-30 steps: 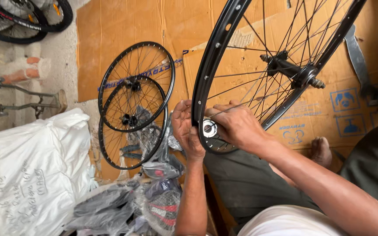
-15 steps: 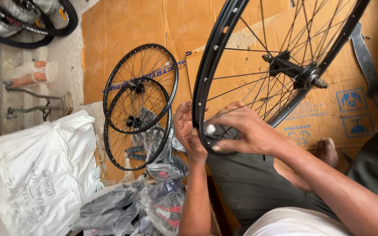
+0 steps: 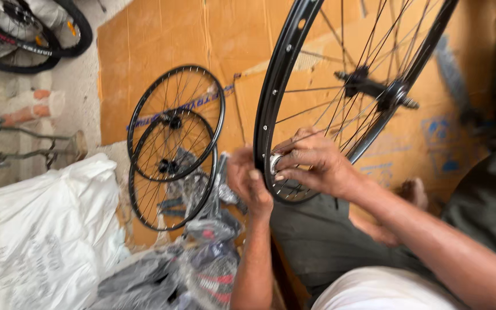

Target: The person sits on the floor and assembles a bicycle wheel by attaching a rim to a hub with spokes. They then use a small white circular tool to adjust the spokes around the rim.

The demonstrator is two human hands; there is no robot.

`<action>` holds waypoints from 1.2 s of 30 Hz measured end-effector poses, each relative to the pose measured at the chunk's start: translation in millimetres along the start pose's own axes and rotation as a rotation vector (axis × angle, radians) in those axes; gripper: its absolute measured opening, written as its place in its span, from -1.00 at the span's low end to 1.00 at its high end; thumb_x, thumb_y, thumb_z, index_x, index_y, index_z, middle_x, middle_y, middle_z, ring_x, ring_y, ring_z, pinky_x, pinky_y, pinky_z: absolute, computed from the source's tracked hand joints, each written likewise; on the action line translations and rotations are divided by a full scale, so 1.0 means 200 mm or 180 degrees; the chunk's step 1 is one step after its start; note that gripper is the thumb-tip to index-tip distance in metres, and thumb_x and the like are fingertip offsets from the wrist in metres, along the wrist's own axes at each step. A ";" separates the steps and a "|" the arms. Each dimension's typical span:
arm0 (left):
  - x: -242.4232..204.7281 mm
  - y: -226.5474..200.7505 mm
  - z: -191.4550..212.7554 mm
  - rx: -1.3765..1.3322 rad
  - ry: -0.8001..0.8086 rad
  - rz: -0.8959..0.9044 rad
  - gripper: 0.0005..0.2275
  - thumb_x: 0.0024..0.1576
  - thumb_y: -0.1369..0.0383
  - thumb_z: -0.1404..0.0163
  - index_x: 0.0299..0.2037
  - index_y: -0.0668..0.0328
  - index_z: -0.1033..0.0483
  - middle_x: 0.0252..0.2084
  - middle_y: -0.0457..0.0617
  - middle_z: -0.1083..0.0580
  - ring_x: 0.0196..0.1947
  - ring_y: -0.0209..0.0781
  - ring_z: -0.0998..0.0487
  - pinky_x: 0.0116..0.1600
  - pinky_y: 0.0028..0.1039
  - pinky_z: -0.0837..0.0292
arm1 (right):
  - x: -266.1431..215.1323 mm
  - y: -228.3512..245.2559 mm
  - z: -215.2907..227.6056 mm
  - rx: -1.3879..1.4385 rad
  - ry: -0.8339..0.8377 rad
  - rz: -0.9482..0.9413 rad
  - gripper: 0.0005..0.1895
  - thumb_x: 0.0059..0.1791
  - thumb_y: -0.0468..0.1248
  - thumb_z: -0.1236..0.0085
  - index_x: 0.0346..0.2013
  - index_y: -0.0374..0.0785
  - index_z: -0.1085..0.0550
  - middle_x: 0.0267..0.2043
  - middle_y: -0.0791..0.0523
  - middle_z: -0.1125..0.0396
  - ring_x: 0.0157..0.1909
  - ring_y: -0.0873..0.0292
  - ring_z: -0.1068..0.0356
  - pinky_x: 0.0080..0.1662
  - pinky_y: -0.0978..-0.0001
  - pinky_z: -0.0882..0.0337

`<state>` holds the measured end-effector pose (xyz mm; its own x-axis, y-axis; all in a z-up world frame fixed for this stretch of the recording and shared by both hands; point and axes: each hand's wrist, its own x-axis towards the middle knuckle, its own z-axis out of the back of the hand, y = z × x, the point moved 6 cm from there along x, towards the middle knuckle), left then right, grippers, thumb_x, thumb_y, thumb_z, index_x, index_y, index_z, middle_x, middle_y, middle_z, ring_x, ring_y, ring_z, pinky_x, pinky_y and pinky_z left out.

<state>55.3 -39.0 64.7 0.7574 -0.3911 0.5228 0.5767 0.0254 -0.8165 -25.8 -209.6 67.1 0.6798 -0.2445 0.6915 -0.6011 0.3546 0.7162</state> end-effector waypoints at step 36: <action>0.05 -0.11 -0.05 -0.0003 0.0641 -0.0039 -0.53 0.46 0.09 0.33 0.17 0.45 -0.40 0.30 0.18 -0.33 0.29 -0.02 -0.37 0.33 -0.28 -0.27 | 0.05 0.04 -0.08 -0.0789 0.0979 -0.0854 -0.63 -0.12 -0.13 -0.32 -0.11 -0.17 -0.44 -0.18 0.13 -0.43 -0.16 0.01 -0.44 -0.10 0.14 -0.35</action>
<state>46.3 -51.8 85.8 0.6738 -0.5675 0.4732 0.5851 0.0188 -0.8107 -16.5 -195.4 78.2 0.9126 -0.0917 0.3984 -0.2942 0.5291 0.7959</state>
